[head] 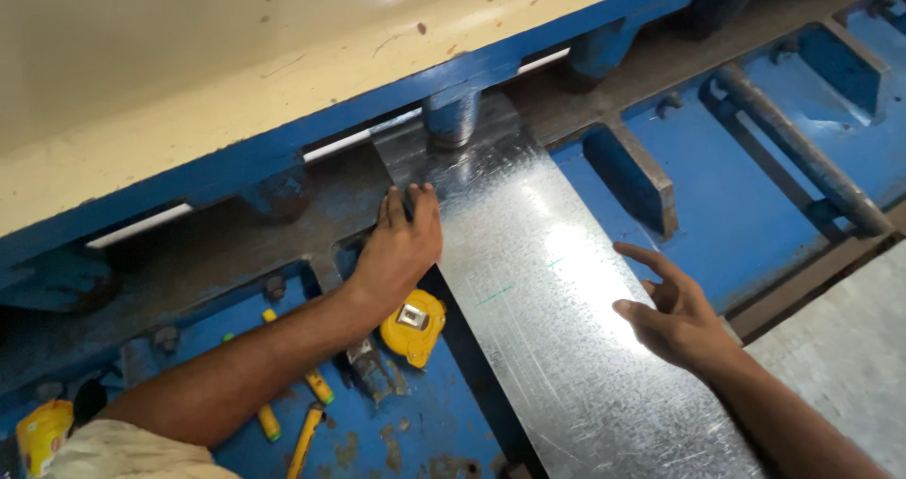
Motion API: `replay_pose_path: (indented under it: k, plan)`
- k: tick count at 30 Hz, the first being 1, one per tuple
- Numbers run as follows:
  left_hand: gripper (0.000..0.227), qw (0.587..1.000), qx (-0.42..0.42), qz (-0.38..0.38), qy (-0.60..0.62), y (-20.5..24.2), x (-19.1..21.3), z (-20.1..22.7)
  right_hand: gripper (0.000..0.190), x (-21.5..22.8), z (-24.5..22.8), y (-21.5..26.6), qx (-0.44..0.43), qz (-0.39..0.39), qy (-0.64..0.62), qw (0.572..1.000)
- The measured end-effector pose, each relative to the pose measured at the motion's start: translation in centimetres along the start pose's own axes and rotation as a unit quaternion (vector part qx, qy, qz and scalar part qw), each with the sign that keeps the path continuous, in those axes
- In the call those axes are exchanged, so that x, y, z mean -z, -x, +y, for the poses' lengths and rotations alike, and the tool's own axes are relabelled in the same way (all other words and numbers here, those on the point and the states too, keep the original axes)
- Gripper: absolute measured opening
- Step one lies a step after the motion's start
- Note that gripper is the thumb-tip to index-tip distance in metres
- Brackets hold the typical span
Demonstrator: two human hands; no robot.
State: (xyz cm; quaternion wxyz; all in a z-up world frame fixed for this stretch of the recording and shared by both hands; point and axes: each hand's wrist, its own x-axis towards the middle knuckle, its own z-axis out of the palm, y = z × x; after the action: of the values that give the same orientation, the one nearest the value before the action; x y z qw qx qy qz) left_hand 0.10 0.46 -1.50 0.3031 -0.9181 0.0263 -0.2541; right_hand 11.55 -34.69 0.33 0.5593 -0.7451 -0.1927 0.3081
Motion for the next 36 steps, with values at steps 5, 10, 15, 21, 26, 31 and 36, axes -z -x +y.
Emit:
replay_pose_path:
  k: [5, 10, 15, 21, 26, 31, 36]
  plan:
    - [0.044, 1.0, 0.001, -0.011, 0.011, -0.3, -0.1, 0.3, 0.071, 0.5, 0.3, 0.2, -0.001, -0.008, -0.02, 1.0]
    - [0.044, 1.0, -0.008, -0.029, -0.002, -0.5, 0.2, 0.2, 0.071, 0.8, 1.3, -0.2, 0.058, -0.029, -0.02, 0.998]
    - [0.048, 0.999, -0.016, -0.04, -0.002, -0.7, 0.6, 0.1, 0.072, 0.8, 0.9, -0.2, -0.018, -0.022, -0.047, 0.998]
    - [0.046, 0.999, -0.026, -0.036, 0.006, -0.9, 0.8, -0.1, 0.07, 0.8, 0.9, -0.1, -0.003, -0.025, -0.061, 0.998]
    - [0.045, 0.998, -0.034, -0.045, 0.001, -0.8, 0.9, -0.2, 0.071, 0.8, 1.1, 0.0, -0.015, -0.019, -0.044, 0.999]
    - [0.043, 0.999, -0.023, -0.034, 0.001, -0.6, 0.5, 0.0, 0.069, 1.0, 1.4, -0.1, 0.106, -0.049, 0.006, 0.993]
    - [0.043, 1.0, -0.019, -0.017, 0.001, -0.2, -0.1, 0.2, 0.072, 0.5, 0.7, 0.2, -0.033, 0.007, -0.022, 0.999]
